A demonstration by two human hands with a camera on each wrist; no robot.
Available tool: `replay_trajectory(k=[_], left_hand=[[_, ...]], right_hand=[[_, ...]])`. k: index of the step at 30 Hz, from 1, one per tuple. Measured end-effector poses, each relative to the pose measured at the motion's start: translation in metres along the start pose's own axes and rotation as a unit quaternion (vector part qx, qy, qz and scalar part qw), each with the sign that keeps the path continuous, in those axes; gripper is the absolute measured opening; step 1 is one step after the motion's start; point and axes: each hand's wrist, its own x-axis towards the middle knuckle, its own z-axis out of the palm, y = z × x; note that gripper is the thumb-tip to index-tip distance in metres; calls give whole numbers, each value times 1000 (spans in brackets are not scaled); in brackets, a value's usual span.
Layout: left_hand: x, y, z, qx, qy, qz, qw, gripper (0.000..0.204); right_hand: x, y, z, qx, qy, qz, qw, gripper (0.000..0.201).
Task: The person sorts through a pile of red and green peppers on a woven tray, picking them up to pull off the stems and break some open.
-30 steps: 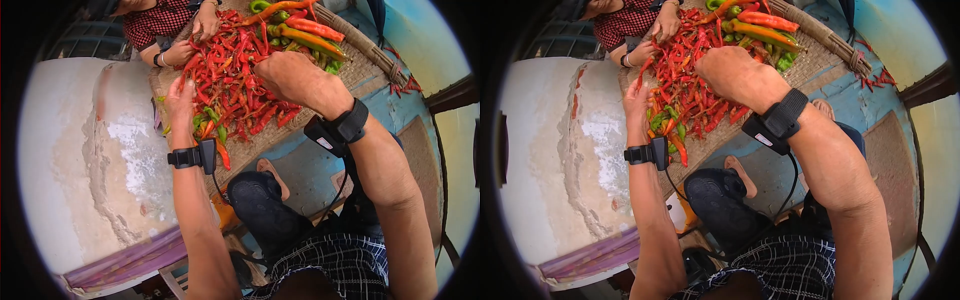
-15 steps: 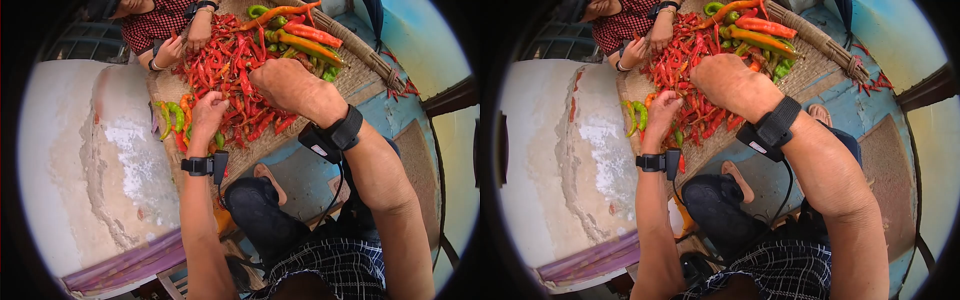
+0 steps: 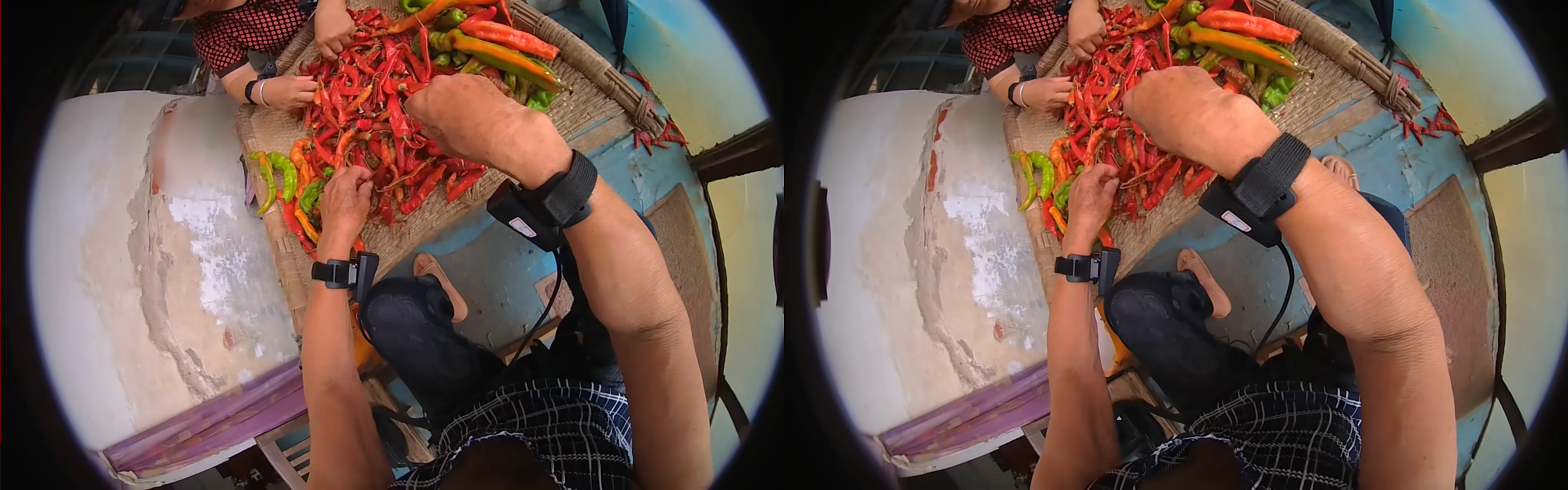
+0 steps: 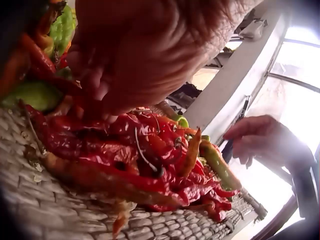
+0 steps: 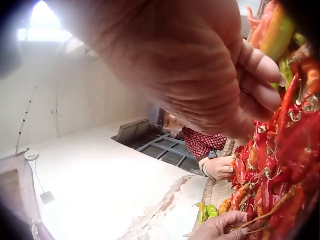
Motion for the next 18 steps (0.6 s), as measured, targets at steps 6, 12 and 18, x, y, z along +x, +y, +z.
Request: replay_trajectory(k=[6,12,18], left_hand=[[1,-9,-23,-197,17,-114,974,16],[32,-2,-56,-586,215,-240,743,22],[13,-4,-21,-307,-81,-221,922,18]], right_hand=[[1,-5,-9,-7,-68,20,997,13],[1,-7,-4,-5,-50,7,999,12],[3,-3,3,23,-10,-9,1000,11]])
